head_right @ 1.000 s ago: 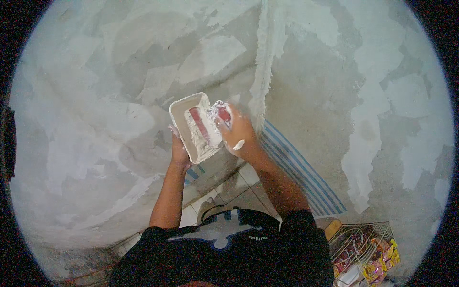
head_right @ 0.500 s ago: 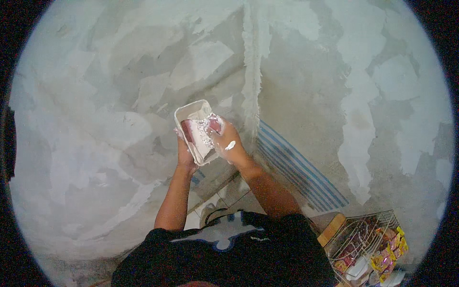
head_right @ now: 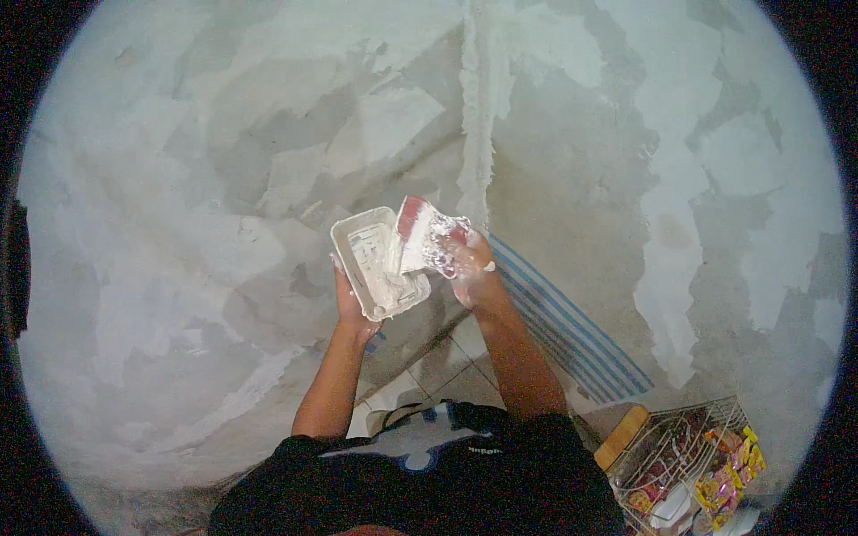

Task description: Applying plaster or putty to a wall using a putty knife to repair or smooth the surface.

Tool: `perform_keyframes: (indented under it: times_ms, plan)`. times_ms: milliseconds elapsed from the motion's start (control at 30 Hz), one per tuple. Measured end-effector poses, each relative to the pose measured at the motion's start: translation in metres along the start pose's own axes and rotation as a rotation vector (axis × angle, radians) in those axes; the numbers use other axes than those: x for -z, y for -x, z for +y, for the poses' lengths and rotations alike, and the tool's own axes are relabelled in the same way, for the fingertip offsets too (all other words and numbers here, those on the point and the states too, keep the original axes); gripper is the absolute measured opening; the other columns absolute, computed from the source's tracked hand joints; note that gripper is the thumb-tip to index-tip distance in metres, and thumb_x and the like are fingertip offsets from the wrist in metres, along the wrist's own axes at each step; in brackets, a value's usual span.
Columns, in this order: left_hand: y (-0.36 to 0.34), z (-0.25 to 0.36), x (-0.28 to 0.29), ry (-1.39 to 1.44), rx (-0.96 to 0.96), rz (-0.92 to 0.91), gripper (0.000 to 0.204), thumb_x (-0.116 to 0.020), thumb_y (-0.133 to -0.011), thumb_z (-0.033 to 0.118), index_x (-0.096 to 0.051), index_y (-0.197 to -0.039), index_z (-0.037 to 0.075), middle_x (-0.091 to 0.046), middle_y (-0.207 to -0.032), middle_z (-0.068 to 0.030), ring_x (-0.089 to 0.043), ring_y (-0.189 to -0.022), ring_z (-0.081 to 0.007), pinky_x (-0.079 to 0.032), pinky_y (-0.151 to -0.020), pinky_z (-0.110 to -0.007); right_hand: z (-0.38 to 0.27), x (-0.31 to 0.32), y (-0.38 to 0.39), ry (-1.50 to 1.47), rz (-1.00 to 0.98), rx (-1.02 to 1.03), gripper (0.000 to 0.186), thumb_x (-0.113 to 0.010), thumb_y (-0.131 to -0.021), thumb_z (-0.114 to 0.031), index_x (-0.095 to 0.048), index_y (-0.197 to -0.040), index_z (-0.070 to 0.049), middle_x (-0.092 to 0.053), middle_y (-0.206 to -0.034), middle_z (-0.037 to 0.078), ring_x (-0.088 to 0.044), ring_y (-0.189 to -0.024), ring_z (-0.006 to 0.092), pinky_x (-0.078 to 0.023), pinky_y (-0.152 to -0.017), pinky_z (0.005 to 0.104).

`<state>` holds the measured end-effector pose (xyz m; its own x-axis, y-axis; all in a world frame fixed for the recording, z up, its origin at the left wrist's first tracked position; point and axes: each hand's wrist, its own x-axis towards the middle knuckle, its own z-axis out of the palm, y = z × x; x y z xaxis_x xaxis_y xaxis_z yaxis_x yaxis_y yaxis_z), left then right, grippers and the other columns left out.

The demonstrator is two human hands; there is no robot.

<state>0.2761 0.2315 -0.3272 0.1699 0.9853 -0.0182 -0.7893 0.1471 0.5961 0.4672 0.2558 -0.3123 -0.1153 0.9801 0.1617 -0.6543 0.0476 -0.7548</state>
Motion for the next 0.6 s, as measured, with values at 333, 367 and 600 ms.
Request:
perform_keyframes:
  times_ms: [333, 367, 600]
  plan:
    - [0.003, 0.007, 0.009, 0.076, -0.050, 0.067, 0.072, -0.031, -0.089, 0.064, -0.035, -0.137, 0.010, -0.046, -0.133, -0.0100, -0.049, -0.117, -0.0289, -0.043, -0.096, -0.045, 0.035, 0.022, -0.053, -0.523, 0.107, -0.086, 0.018, -0.047, -0.088, -0.009, -0.055, -0.103, -0.001, -0.060, -0.097, 0.010, -0.060, -0.086, 0.0186, -0.050, -0.074, 0.0332]
    - [0.002, 0.007, 0.009, 0.080, -0.058, 0.062, 0.071, -0.032, -0.089, 0.063, -0.036, -0.137, 0.011, -0.046, -0.132, -0.0094, -0.050, -0.116, -0.0288, -0.044, -0.096, -0.045, 0.036, 0.023, -0.067, -0.530, 0.106, -0.076, 0.018, -0.047, -0.088, -0.009, -0.055, -0.103, -0.001, -0.060, -0.097, 0.010, -0.060, -0.086, 0.0186, -0.050, -0.074, 0.0332]
    - [0.006, 0.001, 0.010, 0.080, 0.006, 0.108, 0.070, -0.034, -0.089, 0.062, -0.036, -0.136, 0.011, -0.047, -0.132, -0.0089, -0.051, -0.114, -0.0293, -0.045, -0.094, -0.045, 0.021, 0.020, -0.138, 0.703, 0.889, 0.462, 0.014, -0.055, -0.083, -0.017, -0.061, -0.084, -0.004, -0.058, -0.067, 0.008, -0.055, -0.059, 0.0241, -0.044, -0.056, 0.0374]
